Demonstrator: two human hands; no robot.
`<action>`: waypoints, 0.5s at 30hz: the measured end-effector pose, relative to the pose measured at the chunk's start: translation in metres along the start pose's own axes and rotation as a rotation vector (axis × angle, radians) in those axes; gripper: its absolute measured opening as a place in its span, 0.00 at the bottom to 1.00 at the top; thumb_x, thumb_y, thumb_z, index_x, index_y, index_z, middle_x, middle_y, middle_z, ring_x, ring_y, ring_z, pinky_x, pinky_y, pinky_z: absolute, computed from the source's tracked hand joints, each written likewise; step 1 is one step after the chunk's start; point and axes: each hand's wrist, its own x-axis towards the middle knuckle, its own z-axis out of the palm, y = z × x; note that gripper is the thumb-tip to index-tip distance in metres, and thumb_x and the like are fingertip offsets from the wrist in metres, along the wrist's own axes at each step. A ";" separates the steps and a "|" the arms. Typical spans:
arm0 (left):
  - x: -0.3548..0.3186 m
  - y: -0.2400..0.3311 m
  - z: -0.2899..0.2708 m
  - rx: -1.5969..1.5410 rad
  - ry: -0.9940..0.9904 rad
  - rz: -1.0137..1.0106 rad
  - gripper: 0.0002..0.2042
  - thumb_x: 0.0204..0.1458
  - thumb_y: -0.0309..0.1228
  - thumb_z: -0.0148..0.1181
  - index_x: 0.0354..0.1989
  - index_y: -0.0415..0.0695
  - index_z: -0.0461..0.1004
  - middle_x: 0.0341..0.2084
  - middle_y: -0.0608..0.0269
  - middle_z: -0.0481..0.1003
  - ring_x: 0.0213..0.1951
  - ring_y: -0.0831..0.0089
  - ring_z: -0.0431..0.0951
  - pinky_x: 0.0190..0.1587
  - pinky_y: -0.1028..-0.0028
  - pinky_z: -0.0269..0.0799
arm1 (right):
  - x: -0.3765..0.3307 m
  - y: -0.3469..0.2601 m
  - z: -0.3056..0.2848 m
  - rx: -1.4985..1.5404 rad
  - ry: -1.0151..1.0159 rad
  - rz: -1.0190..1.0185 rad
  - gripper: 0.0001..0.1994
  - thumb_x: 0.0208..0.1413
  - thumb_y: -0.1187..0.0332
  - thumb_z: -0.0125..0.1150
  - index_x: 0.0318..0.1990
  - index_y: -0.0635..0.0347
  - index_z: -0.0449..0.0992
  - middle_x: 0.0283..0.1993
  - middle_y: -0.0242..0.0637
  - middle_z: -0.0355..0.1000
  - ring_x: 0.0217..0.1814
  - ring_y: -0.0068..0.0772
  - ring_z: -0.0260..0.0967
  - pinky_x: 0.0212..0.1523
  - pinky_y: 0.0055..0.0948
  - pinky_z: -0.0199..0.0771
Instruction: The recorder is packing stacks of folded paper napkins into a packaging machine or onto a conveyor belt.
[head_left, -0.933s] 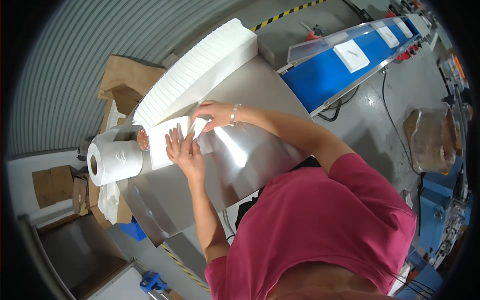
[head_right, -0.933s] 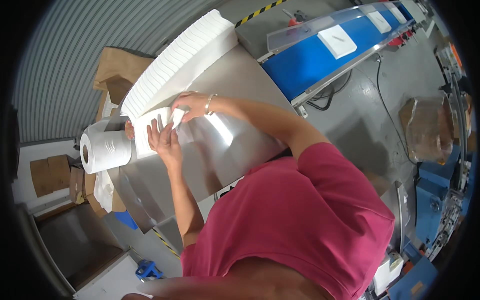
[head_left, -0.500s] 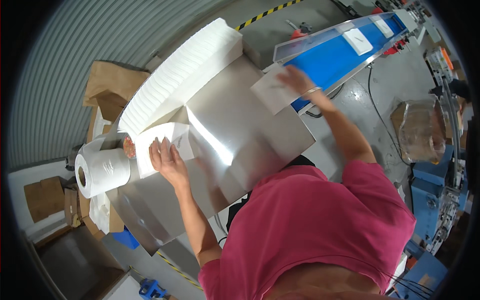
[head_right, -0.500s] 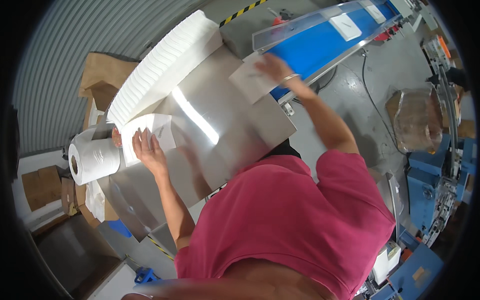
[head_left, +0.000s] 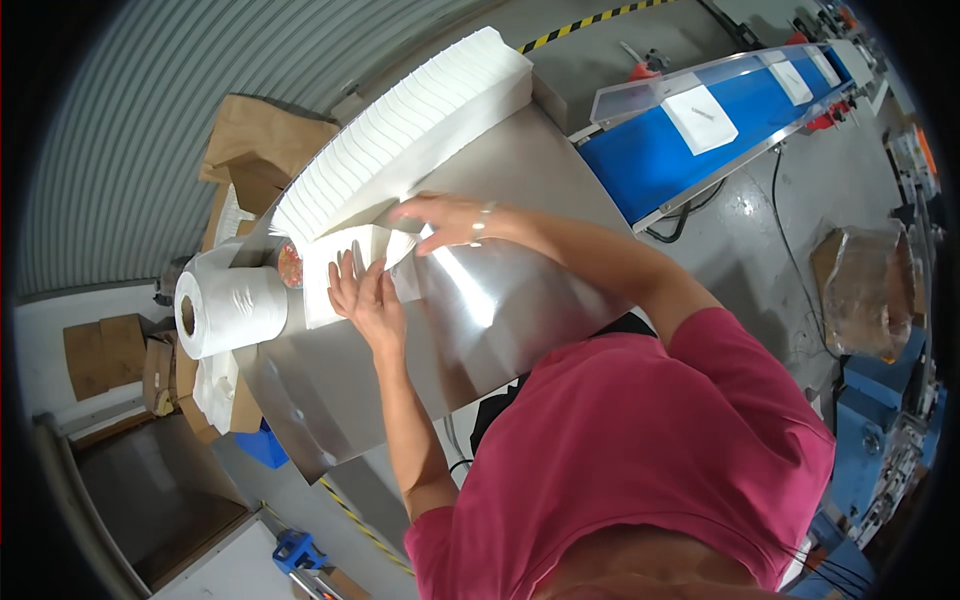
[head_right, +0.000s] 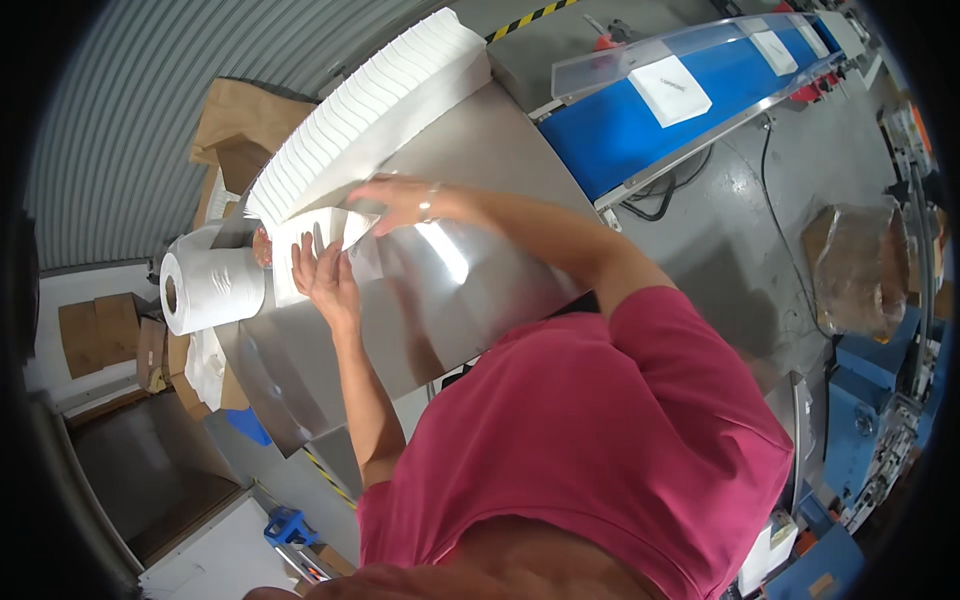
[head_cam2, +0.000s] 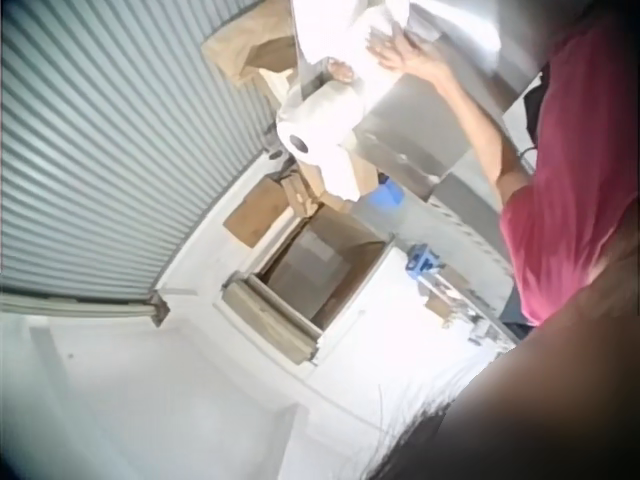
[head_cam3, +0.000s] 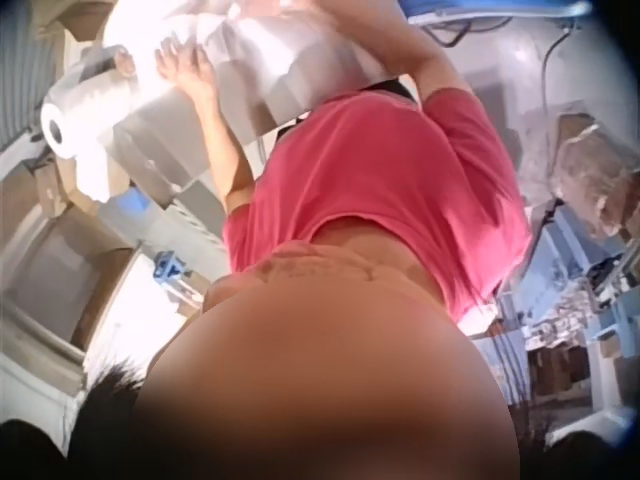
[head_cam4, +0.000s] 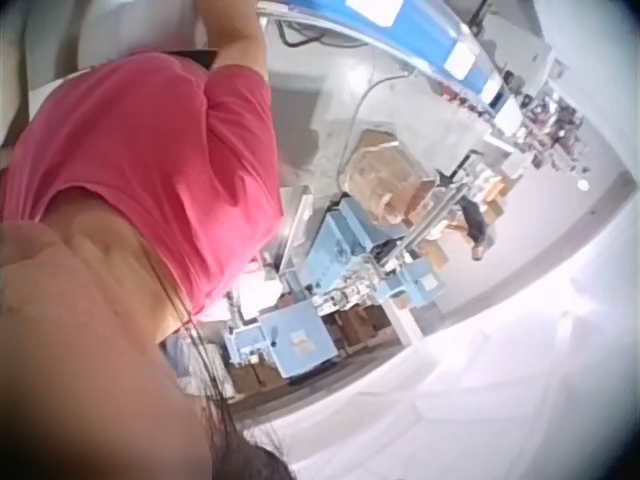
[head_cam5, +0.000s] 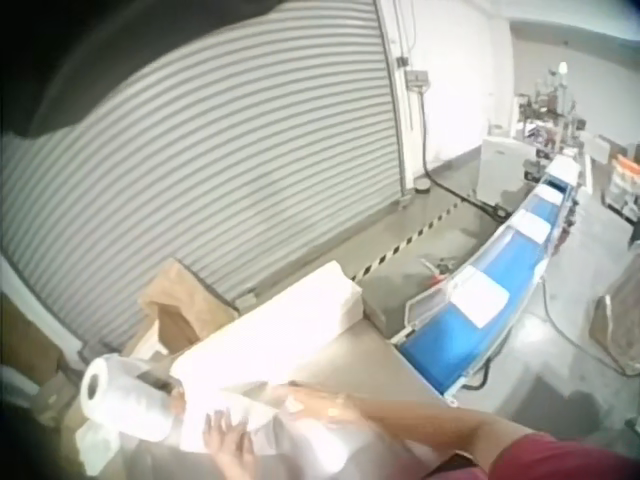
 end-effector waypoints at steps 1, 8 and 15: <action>0.002 0.001 0.001 -0.038 -0.021 0.007 0.12 0.48 0.28 0.62 0.43 0.49 0.78 0.59 0.54 0.65 0.63 0.51 0.58 0.65 0.56 0.45 | 0.011 0.008 0.009 -0.005 0.019 0.008 0.29 0.47 0.62 0.67 0.58 0.55 0.66 0.60 0.44 0.63 0.54 0.44 0.68 0.53 0.37 0.70; 0.007 -0.021 -0.003 -0.028 0.056 -0.046 0.21 0.50 0.32 0.62 0.54 0.43 0.70 0.56 0.46 0.67 0.61 0.46 0.61 0.60 0.52 0.57 | -0.038 0.016 -0.014 0.468 0.063 0.185 0.29 0.57 0.51 0.59 0.54 0.68 0.64 0.47 0.45 0.70 0.52 0.37 0.66 0.53 0.29 0.65; 0.000 -0.029 0.002 -0.041 0.095 -0.048 0.18 0.47 0.20 0.61 0.49 0.46 0.74 0.52 0.48 0.70 0.57 0.47 0.66 0.56 0.55 0.63 | -0.198 0.066 -0.135 0.544 0.636 0.497 0.38 0.52 0.47 0.62 0.61 0.69 0.61 0.53 0.47 0.71 0.55 0.43 0.70 0.53 0.34 0.69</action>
